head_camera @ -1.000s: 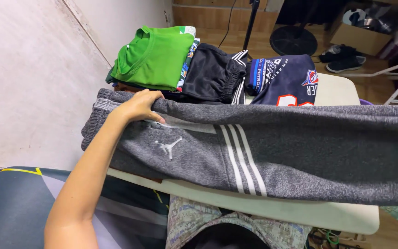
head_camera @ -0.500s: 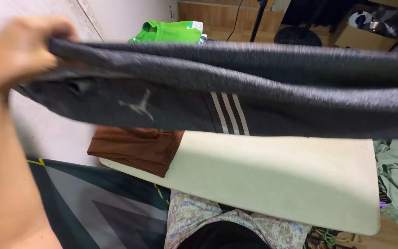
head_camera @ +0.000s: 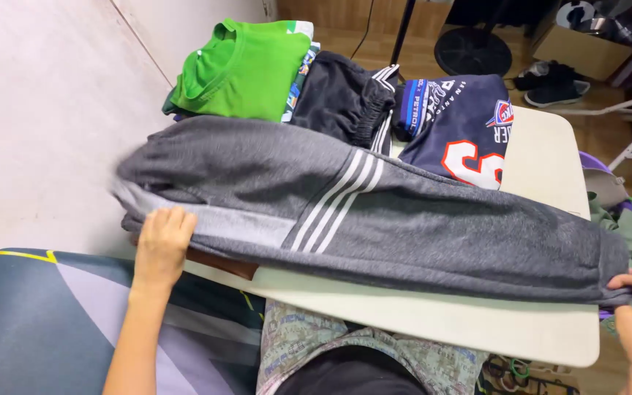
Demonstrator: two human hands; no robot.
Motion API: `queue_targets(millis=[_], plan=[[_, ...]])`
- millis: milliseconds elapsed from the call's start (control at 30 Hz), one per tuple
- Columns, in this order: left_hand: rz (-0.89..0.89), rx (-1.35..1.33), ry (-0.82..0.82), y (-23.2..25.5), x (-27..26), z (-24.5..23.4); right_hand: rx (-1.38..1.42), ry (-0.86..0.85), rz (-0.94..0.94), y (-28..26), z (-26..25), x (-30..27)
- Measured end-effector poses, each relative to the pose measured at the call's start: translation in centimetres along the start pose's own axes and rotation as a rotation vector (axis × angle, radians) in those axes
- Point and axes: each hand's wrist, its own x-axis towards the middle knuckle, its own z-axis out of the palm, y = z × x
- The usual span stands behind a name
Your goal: Folding various items of clothing and stacking them on a table.
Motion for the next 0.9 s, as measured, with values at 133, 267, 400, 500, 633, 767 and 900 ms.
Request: queue_targets(millis=[133, 267, 400, 500, 633, 767, 900], plan=[[-0.168, -0.240, -0.088, 1.4, -0.3, -2.0, 0.369, -0.039, 0.110, -1.1, -0.3, -1.9], [-0.272, -0.278, -0.263, 3.9, 2.3, -6.1, 0.661, -0.018, 0.107, -2.4, -0.9, 0.0], [0.057, -0.901, -0.211, 10.6, 6.2, -8.3, 0.570, -0.006, 0.542, -2.6, 0.6, 1.4], [0.200, -0.969, -0.271, 14.8, 6.3, -5.3, 0.545, -0.132, 0.681, -3.9, 1.6, 2.7], [0.349, -0.880, -0.282, 16.9, 5.3, -1.4, 0.783, -0.234, 0.902, -6.4, 1.7, 3.9], [0.387, -1.024, -0.516, 16.0, 8.6, -3.4, 0.791, -0.134, 0.668, -5.9, 2.0, 2.8], [0.381, -1.034, -0.697, 18.7, 11.3, -3.8, 0.078, 0.069, 0.314, -6.5, 1.3, 2.2]])
